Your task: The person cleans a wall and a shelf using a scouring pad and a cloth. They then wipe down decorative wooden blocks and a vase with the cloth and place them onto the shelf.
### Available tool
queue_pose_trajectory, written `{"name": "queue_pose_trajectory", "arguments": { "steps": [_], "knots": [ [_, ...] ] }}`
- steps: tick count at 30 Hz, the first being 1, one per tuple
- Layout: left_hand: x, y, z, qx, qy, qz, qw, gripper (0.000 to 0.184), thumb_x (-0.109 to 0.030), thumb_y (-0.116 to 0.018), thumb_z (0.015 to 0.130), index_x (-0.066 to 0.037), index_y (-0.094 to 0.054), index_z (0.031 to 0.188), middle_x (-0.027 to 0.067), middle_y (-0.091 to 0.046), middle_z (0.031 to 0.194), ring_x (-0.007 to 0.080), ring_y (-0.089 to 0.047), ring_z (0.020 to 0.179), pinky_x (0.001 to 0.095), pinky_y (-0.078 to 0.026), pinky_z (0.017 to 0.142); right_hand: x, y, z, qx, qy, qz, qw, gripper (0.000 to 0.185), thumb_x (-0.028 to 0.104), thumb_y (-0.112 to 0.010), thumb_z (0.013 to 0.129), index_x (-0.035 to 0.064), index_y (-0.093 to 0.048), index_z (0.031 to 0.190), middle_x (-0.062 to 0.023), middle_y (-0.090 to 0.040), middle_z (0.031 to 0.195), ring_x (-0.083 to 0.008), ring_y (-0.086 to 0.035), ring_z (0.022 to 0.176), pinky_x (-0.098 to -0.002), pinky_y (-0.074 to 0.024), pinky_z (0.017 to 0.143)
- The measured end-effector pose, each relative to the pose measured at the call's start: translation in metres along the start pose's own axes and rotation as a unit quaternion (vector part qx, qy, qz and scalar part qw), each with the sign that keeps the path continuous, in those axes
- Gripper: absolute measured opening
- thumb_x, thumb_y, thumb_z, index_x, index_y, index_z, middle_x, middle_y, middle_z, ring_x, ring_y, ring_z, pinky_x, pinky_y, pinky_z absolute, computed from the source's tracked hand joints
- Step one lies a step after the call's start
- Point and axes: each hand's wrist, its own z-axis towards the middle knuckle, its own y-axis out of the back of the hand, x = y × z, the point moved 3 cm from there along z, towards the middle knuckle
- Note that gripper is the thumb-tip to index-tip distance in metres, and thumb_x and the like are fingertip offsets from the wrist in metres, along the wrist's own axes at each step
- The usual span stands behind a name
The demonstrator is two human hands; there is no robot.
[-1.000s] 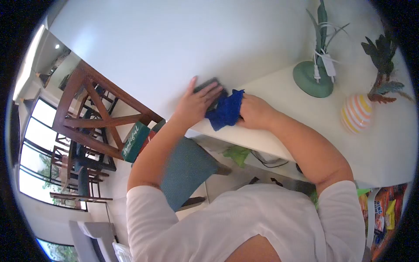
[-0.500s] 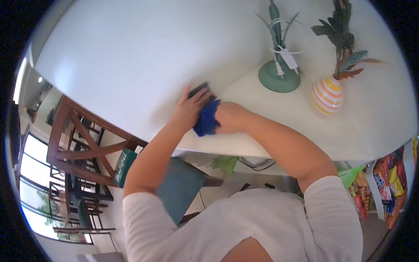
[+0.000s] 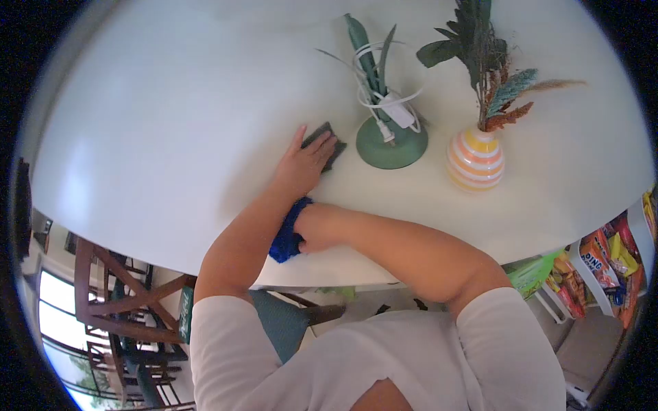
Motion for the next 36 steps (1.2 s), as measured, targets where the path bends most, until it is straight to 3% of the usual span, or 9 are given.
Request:
{"name": "queue_pose_trajectory", "arguments": {
  "steps": [3,6,9,15,18,23,33,34,36],
  "knots": [
    [-0.002,0.005,0.042,-0.016,0.0,0.034,0.999,0.046,-0.024,-0.039,0.093,-0.015,-0.046,0.137,-0.0063,-0.033,0.15,0.0106,-0.024,0.139,0.0524,-0.002,0.115,-0.007,-0.011,0.002,-0.056,0.036,-0.007,0.998,0.027,0.026,-0.063,0.072,0.003,-0.067,0.086,-0.0183,-0.066,0.09,-0.0351,-0.061,0.09,-0.0448,-0.048,0.083],
    [-0.005,0.006,0.079,-0.02,-0.002,0.043,0.999,0.046,-0.025,-0.039,0.093,-0.015,-0.047,0.137,-0.0056,-0.034,0.149,0.0104,-0.025,0.139,0.0535,-0.001,0.115,-0.015,-0.019,0.005,-0.2,0.109,0.017,0.974,0.029,0.025,-0.062,0.075,0.0045,-0.066,0.095,-0.0178,-0.065,0.096,-0.0339,-0.061,0.092,-0.0437,-0.0485,0.084],
    [-0.007,0.006,0.099,-0.038,0.01,0.043,0.998,0.046,-0.025,-0.039,0.093,-0.015,-0.047,0.137,-0.0048,-0.035,0.149,0.0104,-0.024,0.14,0.0548,0.0,0.115,-0.012,-0.012,0.001,-0.116,0.078,0.017,0.99,0.031,0.022,-0.063,0.075,0.0062,-0.064,0.101,-0.0156,-0.065,0.1,-0.0333,-0.06,0.096,-0.0429,-0.048,0.085],
    [-0.008,0.012,0.094,0.007,0.024,0.001,1.0,0.046,-0.024,-0.038,0.093,-0.015,-0.046,0.137,-0.0054,-0.035,0.148,0.0099,-0.022,0.14,0.0554,0.002,0.114,-0.017,-0.016,0.003,-0.126,0.113,0.01,0.985,0.03,0.02,-0.064,0.074,0.0066,-0.065,0.101,-0.0145,-0.064,0.104,-0.0328,-0.059,0.1,-0.0407,-0.047,0.089],
    [-0.005,0.015,0.059,0.048,0.026,-0.025,0.998,0.048,-0.023,-0.04,0.093,-0.015,-0.043,0.139,-0.0065,-0.035,0.149,0.0082,-0.022,0.14,0.0549,0.003,0.115,-0.021,-0.02,0.009,-0.063,0.085,0.03,0.994,0.031,0.019,-0.064,0.072,0.0058,-0.065,0.1,-0.015,-0.062,0.109,-0.0321,-0.056,0.106,-0.0401,-0.0457,0.091],
    [0.002,0.009,-0.014,0.08,0.025,-0.081,0.993,0.053,-0.021,-0.043,0.09,-0.015,-0.038,0.142,-0.0088,-0.034,0.148,0.006,-0.021,0.14,0.0534,0.003,0.115,-0.021,-0.02,0.011,-0.078,0.13,0.024,0.988,0.037,0.018,-0.065,0.07,0.0045,-0.064,0.104,-0.0131,-0.06,0.111,-0.0312,-0.053,0.109,-0.041,-0.0441,0.093],
    [-0.006,0.006,-0.199,0.09,0.071,-0.103,0.988,0.046,-0.018,-0.047,0.084,-0.015,-0.054,0.13,-0.0058,-0.044,0.142,0.0118,-0.029,0.137,0.0639,-0.006,0.111,-0.021,-0.019,0.012,-0.112,0.18,0.062,0.975,0.028,0.019,-0.061,0.078,0.0017,-0.064,0.1,-0.014,-0.06,0.104,-0.0317,-0.055,0.102,-0.0404,-0.0457,0.088],
    [-0.007,0.008,-0.215,0.082,0.088,-0.116,0.986,0.044,-0.017,-0.047,0.084,-0.013,-0.056,0.127,-0.0042,-0.046,0.14,0.0124,-0.03,0.137,0.0641,-0.007,0.11,-0.017,-0.012,0.011,-0.127,0.181,0.101,0.97,0.025,0.017,-0.058,0.082,0.0016,-0.064,0.1,-0.0132,-0.062,0.094,-0.0261,-0.059,0.094,-0.0384,-0.0462,0.085],
    [-0.011,0.017,-0.243,0.045,0.154,-0.167,0.973,0.038,-0.015,-0.047,0.084,-0.012,-0.061,0.12,-0.0011,-0.05,0.137,0.0155,-0.035,0.134,0.0671,-0.008,0.108,-0.017,0.003,0.006,-0.11,0.03,0.283,0.952,0.023,0.018,-0.055,0.085,0.0019,-0.064,0.098,-0.009,-0.063,0.086,-0.0178,-0.058,0.084,-0.034,-0.0467,0.079]
  ]
}}
